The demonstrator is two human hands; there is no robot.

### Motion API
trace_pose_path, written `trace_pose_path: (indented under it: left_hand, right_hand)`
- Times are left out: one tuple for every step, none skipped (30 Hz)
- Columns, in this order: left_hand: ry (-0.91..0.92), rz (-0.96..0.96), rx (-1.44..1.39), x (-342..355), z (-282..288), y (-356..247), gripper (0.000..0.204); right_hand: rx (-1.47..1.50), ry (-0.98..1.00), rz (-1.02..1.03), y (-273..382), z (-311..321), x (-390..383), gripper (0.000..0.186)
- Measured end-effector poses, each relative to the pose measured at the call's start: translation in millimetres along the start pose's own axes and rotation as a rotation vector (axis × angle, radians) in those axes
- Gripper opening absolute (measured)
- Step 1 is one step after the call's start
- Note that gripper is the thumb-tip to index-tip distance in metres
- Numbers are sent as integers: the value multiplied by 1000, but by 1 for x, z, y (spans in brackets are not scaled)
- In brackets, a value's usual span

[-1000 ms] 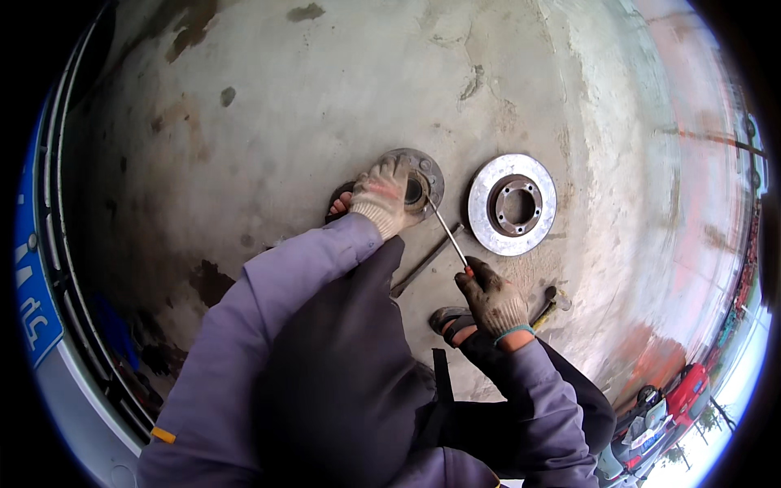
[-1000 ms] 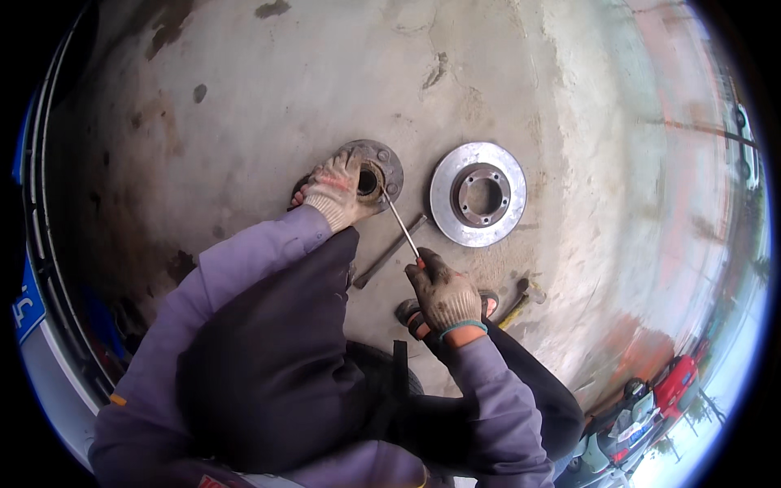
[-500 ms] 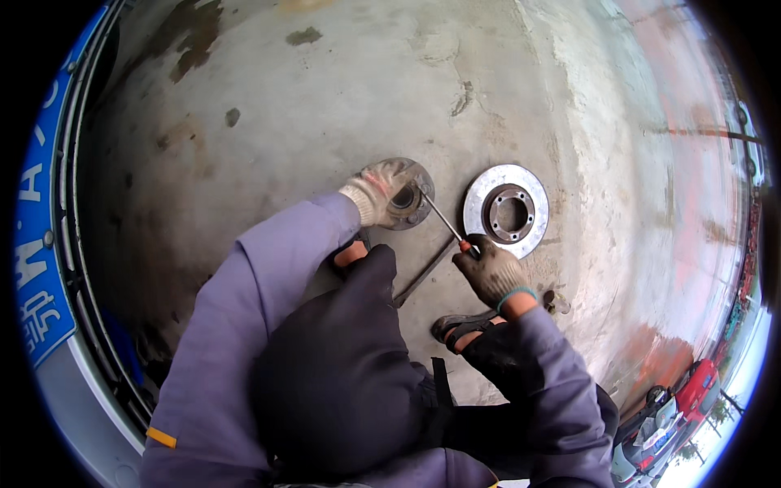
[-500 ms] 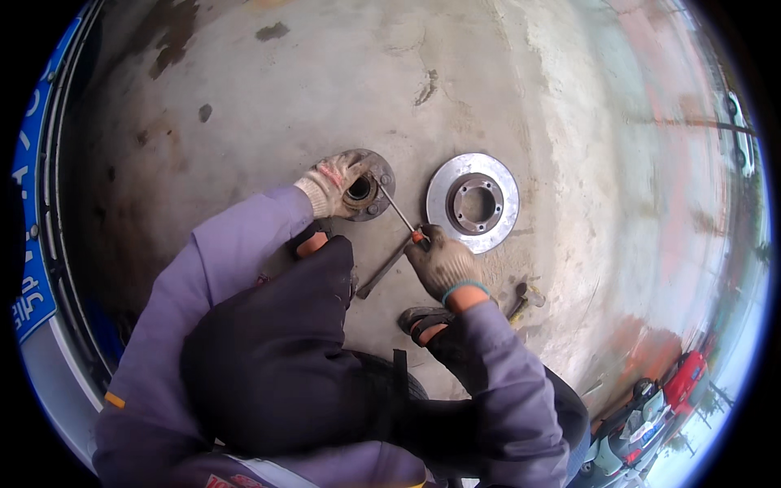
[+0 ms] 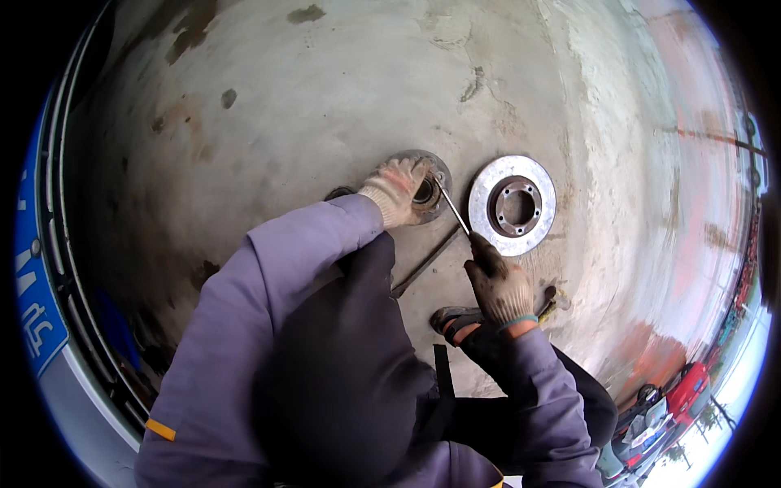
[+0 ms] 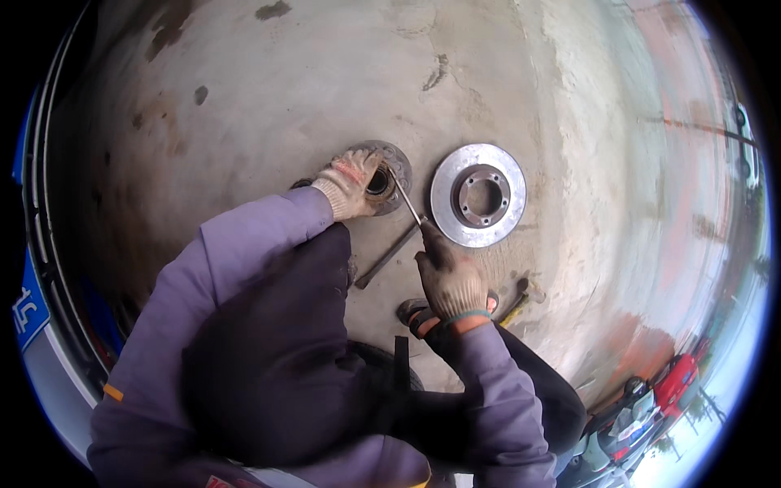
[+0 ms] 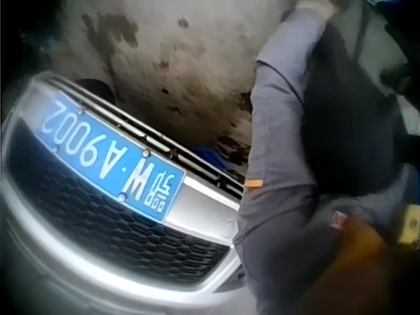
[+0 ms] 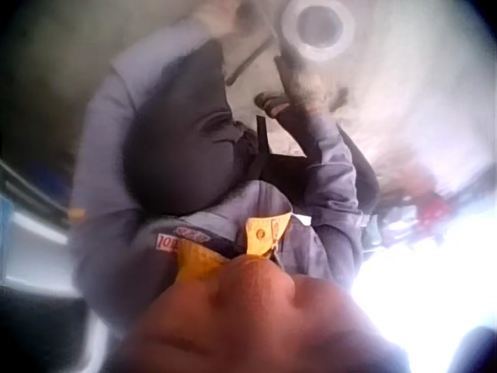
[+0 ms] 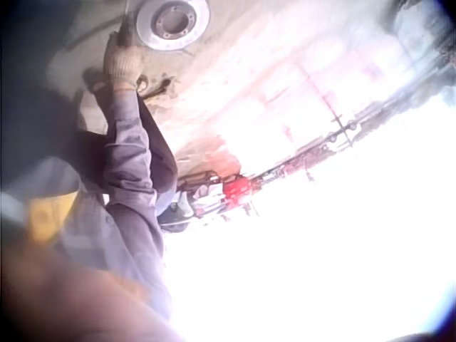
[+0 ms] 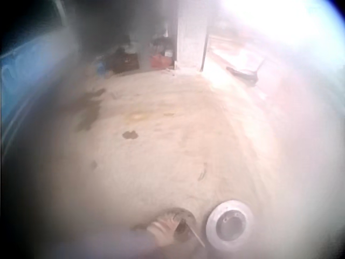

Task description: The person sits on the floor and handles a wheel hub assembly, removing a bearing and then installing a new one. They use a hammer and a screwdriver to tap and pry the bearing into place on the hub.

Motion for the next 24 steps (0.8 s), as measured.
trace_pose_path:
  left_hand:
    - [-40, -10, -14, 0, 5, 5, 110]
    - [-20, -24, 49, 2, 2, 7, 110]
    - [-11, -70, 104, 9, 7, -7, 110]
    - [20, -93, 160, 7, 3, -11, 110]
    - [89, -138, 165, 4, 0, -13, 110]
    - [150, -185, 166, 4, 4, -18, 110]
    - [203, -226, 165, 6, 9, -22, 110]
    - [153, -263, 211, 9, 17, -28, 111]
    - [111, -296, 257, 7, 19, -37, 111]
    - [91, -326, 301, 0, 8, -39, 112]
    - [36, -204, 199, -2, 4, -35, 112]
    - [-20, -89, 104, -6, -2, -31, 113]
    - [-77, 19, 3, -9, -8, -30, 113]
    - [-131, 128, -97, -9, -11, -23, 114]
    - [-51, 90, -97, 2, -16, -19, 114]
    - [-56, 82, -84, 7, -19, -16, 113]
    - [-61, 76, -70, 9, -23, -14, 113]
    - [-81, 62, -53, 9, -22, -11, 112]
    - [-38, 44, -57, 13, -20, -17, 111]
    - [-39, -2, -32, 12, -15, -21, 110]
    - [-40, -41, -3, 8, -10, -22, 109]
    - [-42, -80, 26, 5, -5, -24, 108]
    - [-32, -98, 53, 7, 0, -28, 105]
    - [-22, -111, 21, 6, 2, -29, 104]
  right_hand:
    - [-178, 84, -19, 11, 8, 11, 49]
    - [-203, 129, -2, 21, 17, 18, 49]
    - [-199, 140, 24, 13, 33, 27, 50]
    - [-180, 178, 59, 16, 38, 34, 50]
    - [-276, 225, 38, 17, 43, 35, 50]
    - [-231, 212, 13, 13, 43, 27, 50]
    - [-192, 197, -5, 4, 42, 17, 51]
    - [-154, 182, -23, -8, 38, 6, 51]
    - [-17, 114, 30, -31, 27, -7, 54]
    - [57, 107, -64, -40, 15, -19, 55]
    - [85, 84, -100, -40, 7, -30, 55]
    - [115, 52, -141, -36, 0, -35, 54]
    - [96, 43, -124, -28, -2, -36, 53]
    - [76, 35, -108, -19, -3, -36, 53]
    - [56, 36, -80, -9, -5, -35, 52]
    - [61, 36, -111, -7, -3, -30, 52]
    - [66, 37, -140, -5, 0, -18, 52]
    - [68, 22, -164, -1, 3, -7, 52]
    - [36, 41, -157, -2, 16, -4, 52]
    - [-13, 92, -90, -9, 26, 7, 53]
    - [-78, 132, -61, -8, 35, 16, 53]
    - [-143, 172, -34, -5, 42, 22, 54]
    - [-166, 163, 3, -3, 47, 25, 54]
    - [-143, 167, -24, -6, 43, 22, 54]
Point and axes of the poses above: each hand's wrist, its own x-axis towards the middle knuckle, its own z-axis out of the back of the hand, y = z × x, the point moved 10 cm from there along x, towards the middle knuckle, and after that the axes turned 11 degrees about z, right-handed, at the moved point
